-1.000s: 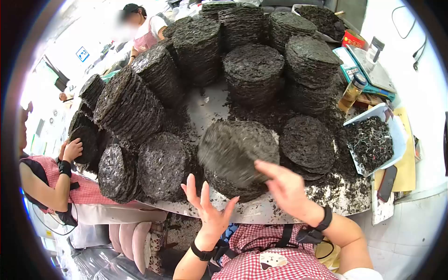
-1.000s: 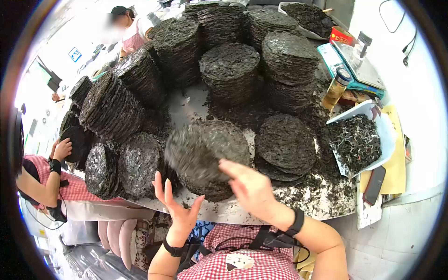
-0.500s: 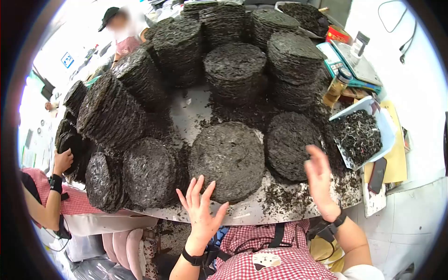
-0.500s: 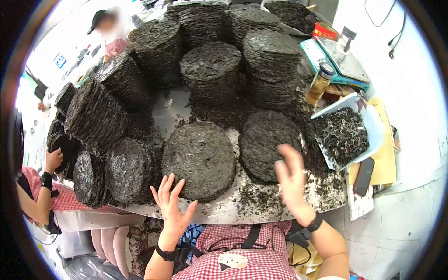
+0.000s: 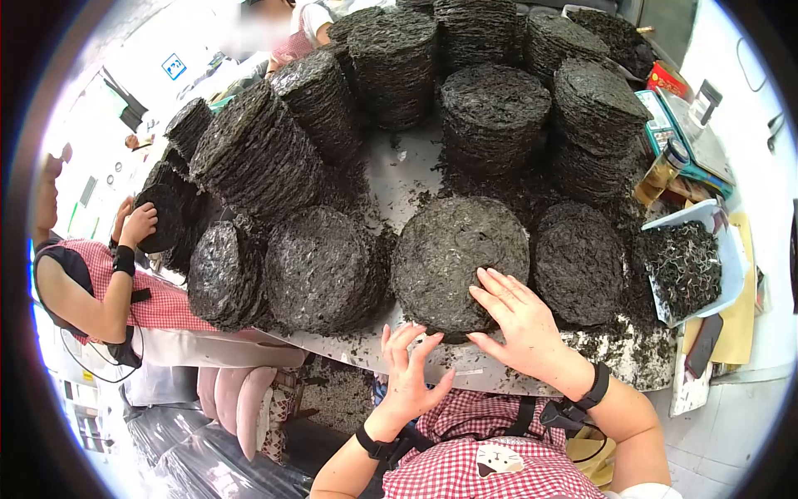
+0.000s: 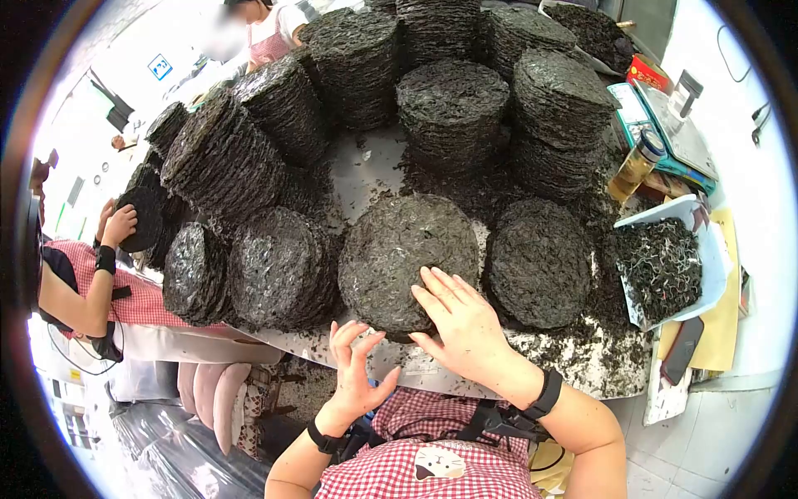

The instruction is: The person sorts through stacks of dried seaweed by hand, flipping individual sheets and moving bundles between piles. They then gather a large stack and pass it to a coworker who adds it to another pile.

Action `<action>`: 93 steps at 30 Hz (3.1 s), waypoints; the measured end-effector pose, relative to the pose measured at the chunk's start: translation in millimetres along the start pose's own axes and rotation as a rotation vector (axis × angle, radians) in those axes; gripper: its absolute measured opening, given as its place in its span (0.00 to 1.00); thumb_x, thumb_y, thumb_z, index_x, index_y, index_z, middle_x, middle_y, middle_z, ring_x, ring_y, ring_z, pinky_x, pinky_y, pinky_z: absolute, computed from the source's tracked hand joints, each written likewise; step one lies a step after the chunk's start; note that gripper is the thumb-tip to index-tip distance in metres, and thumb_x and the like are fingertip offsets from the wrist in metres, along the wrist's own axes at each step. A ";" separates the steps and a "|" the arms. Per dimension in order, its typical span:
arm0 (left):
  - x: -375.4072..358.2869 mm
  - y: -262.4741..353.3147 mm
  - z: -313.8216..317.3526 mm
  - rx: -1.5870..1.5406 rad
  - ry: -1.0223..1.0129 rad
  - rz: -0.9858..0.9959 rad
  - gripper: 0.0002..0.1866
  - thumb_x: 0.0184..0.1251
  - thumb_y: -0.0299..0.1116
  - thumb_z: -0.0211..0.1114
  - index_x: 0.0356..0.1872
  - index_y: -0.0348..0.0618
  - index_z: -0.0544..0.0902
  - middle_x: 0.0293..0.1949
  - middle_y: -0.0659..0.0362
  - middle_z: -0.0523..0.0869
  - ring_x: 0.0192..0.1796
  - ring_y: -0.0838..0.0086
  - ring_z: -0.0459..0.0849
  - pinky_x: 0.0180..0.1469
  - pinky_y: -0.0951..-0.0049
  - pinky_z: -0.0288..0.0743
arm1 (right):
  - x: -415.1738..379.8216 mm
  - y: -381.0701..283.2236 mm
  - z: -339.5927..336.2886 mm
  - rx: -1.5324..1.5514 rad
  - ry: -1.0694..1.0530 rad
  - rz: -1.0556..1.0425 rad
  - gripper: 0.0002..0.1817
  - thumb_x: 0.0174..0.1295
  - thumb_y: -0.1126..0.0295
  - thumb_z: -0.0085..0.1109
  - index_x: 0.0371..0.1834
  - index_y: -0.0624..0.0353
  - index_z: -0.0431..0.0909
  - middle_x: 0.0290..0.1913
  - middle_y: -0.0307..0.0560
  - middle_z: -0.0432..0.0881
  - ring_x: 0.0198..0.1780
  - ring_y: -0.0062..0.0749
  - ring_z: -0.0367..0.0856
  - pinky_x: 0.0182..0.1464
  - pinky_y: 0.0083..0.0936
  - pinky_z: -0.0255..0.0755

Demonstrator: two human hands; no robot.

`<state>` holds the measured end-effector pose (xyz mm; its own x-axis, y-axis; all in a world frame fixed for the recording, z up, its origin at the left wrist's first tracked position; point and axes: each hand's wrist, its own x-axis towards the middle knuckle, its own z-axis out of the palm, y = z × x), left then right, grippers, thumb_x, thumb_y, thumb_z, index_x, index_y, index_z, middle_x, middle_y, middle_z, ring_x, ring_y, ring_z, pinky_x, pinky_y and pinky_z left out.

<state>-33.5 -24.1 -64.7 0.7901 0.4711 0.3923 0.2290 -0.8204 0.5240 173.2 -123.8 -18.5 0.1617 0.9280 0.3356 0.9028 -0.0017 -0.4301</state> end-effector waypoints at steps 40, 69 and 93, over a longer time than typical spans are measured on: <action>1.1 6.0 2.2 0.075 0.019 0.004 0.33 0.53 0.27 0.69 0.65 0.44 0.71 0.60 0.51 0.69 0.67 0.53 0.63 0.74 0.38 0.40 | -34.3 44.6 -36.7 0.649 0.408 0.570 0.08 0.66 0.70 0.61 0.45 0.57 0.83 0.42 0.41 0.83 0.44 0.26 0.82 0.49 0.22 0.75; 41.4 23.5 6.7 0.162 -0.200 0.079 0.31 0.56 0.34 0.72 0.65 0.57 0.75 0.73 0.50 0.61 0.76 0.52 0.55 0.75 0.40 0.35 | -193.6 253.3 -185.5 -0.583 0.436 0.893 0.11 0.64 0.66 0.59 0.47 0.55 0.80 0.42 0.49 0.86 0.44 0.45 0.85 0.46 0.37 0.76; 9.9 -7.9 -7.1 -0.014 0.119 -0.089 0.29 0.56 0.28 0.71 0.61 0.49 0.75 0.60 0.49 0.69 0.60 0.52 0.68 0.62 0.52 0.62 | -7.3 22.3 -16.7 -0.062 0.099 -0.225 0.15 0.56 0.72 0.65 0.47 0.64 0.81 0.49 0.52 0.85 0.50 0.38 0.85 0.52 0.29 0.81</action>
<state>-31.5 -10.7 -59.5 0.6940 0.5777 0.4298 0.2870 -0.7694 0.5707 198.8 -136.9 -16.5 -0.0109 0.8668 0.4986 0.9428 0.1751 -0.2837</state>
